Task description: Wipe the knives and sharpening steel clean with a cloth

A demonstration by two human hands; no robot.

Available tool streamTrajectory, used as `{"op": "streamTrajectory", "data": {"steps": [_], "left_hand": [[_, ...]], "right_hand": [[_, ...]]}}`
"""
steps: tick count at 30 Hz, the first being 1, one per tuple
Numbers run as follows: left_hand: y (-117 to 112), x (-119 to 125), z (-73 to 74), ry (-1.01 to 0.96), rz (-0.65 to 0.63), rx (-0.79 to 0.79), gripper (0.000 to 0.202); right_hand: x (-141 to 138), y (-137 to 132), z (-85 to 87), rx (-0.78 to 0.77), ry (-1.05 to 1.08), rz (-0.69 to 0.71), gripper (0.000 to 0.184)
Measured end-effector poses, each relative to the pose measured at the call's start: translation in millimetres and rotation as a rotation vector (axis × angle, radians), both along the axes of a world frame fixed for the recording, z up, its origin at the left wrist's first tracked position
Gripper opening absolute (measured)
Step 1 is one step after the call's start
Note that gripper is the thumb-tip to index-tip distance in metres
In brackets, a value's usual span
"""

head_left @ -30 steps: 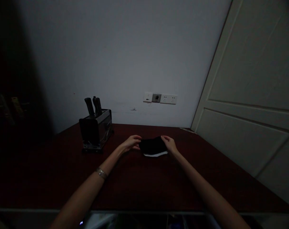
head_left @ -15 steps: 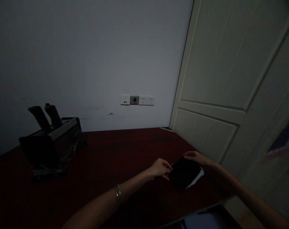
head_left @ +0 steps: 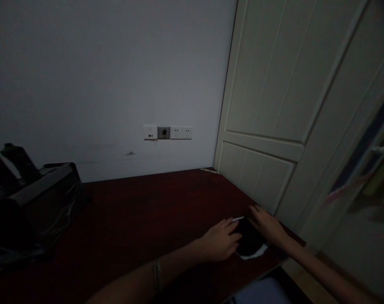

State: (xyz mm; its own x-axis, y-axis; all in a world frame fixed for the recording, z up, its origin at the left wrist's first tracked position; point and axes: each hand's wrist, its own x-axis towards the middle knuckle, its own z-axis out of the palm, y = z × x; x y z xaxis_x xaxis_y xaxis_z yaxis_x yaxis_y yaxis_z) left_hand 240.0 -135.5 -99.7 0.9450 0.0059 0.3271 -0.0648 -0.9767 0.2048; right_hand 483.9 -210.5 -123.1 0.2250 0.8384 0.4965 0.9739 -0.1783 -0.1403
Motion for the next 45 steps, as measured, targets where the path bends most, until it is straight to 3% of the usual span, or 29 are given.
{"op": "streamTrajectory", "data": {"steps": [3, 7, 11, 15, 19, 22, 25, 30, 35, 38, 40, 42, 45], "left_hand": [[0, -4, -2.8, 0.127, -0.104, -0.039, 0.048], [4, -8, -4.6, 0.236, -0.126, -0.111, 0.055], [9, -14, -2.9, 0.257, -0.173, -0.146, 0.052], [13, -30, 6.7, 0.256, -0.17, -0.169, 0.05], [22, -67, 35.3, 0.142, -0.073, -0.169, 0.052], [34, -112, 66.3, 0.01, 0.072, -0.136, 0.05], [47, -169, 98.3, -0.136, 0.246, -0.089, 0.046], [60, -283, 147.5, -0.401, 0.539, 0.073, 0.04], [65, -398, 184.2, -0.815, 0.835, 0.251, 0.026], [74, -451, 189.6, -0.985, 1.005, 0.273, 0.023], [86, -477, 184.9, -0.982, 1.111, 0.191, 0.025], [103, -494, 176.0, -0.967, 1.189, 0.017, 0.029], [133, -504, 161.5, -1.042, 1.278, -0.434, 0.029]], "right_hand": [[-11, -5, -5.0, -0.012, -0.083, 0.11, 0.021], [-17, -9, -18.6, -0.025, 0.026, 0.223, 0.025], [-13, -12, -23.5, -0.024, 0.144, 0.231, 0.026], [-13, -2, -6.5, -0.058, 0.231, 0.216, 0.025], [-45, 33, 29.4, 0.039, 0.318, 0.23, 0.026], [-99, 71, 55.6, 0.126, 0.438, 0.31, 0.027], [-173, 109, 74.0, 0.127, 0.561, 0.481, 0.029], [-307, 160, 92.0, 0.106, 0.725, 0.797, 0.041], [-429, 196, 107.9, 0.055, 0.826, 0.983, 0.052], [-490, 212, 115.5, 0.032, 0.951, 1.021, 0.054], [-523, 223, 117.9, 0.02, 1.1, 0.978, 0.056], [-549, 234, 118.0, 0.005, 1.235, 0.908, 0.059], [-577, 250, 114.3, -0.001, 1.31, 0.851, 0.065]]}}
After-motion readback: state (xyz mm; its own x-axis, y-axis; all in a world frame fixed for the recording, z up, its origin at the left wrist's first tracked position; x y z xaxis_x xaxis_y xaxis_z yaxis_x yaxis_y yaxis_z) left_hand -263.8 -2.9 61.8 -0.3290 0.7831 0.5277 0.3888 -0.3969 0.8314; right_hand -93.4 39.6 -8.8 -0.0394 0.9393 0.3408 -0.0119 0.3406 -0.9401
